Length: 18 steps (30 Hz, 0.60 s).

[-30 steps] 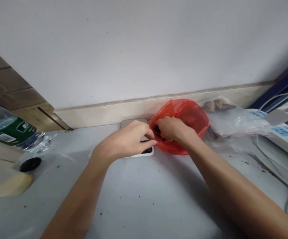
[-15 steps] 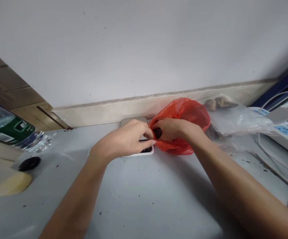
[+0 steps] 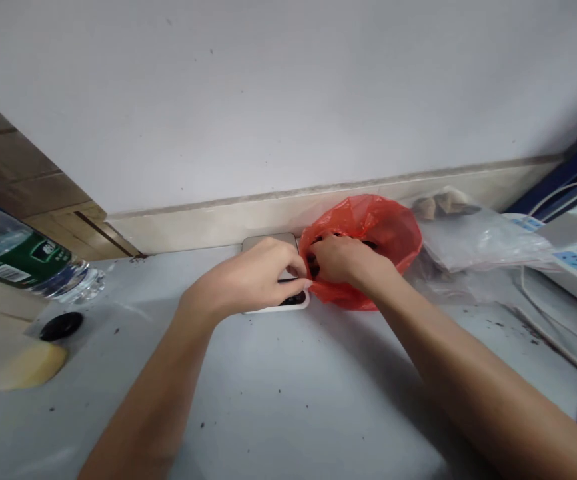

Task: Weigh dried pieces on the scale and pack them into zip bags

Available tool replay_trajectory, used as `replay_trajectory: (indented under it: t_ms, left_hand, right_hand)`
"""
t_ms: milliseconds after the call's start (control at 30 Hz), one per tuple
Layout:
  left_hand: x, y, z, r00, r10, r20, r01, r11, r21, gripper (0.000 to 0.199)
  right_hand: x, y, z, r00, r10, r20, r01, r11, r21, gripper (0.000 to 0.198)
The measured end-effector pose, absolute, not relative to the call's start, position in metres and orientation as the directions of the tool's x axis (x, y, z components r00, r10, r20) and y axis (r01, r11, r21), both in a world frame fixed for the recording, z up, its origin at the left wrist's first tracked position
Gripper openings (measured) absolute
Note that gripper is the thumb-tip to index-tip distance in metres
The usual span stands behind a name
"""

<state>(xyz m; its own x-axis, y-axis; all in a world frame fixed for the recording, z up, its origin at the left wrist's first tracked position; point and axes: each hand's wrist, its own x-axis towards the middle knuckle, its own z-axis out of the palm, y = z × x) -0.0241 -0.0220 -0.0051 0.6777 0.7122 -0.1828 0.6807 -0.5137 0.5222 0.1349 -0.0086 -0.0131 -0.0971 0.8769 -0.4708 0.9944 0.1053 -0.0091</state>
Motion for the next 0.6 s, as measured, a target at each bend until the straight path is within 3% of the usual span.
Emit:
replay_trajectory:
  t_ms: [600]
  left_hand:
    - [-0.029,-0.0197,-0.0065,0.664,0.726,-0.18,0.691,-0.503,0.519,0.021]
  right_hand:
    - [0.1349,-0.0108,-0.0123,-0.103,0.895,-0.434,0.994,0.114,-0.002,0.047]
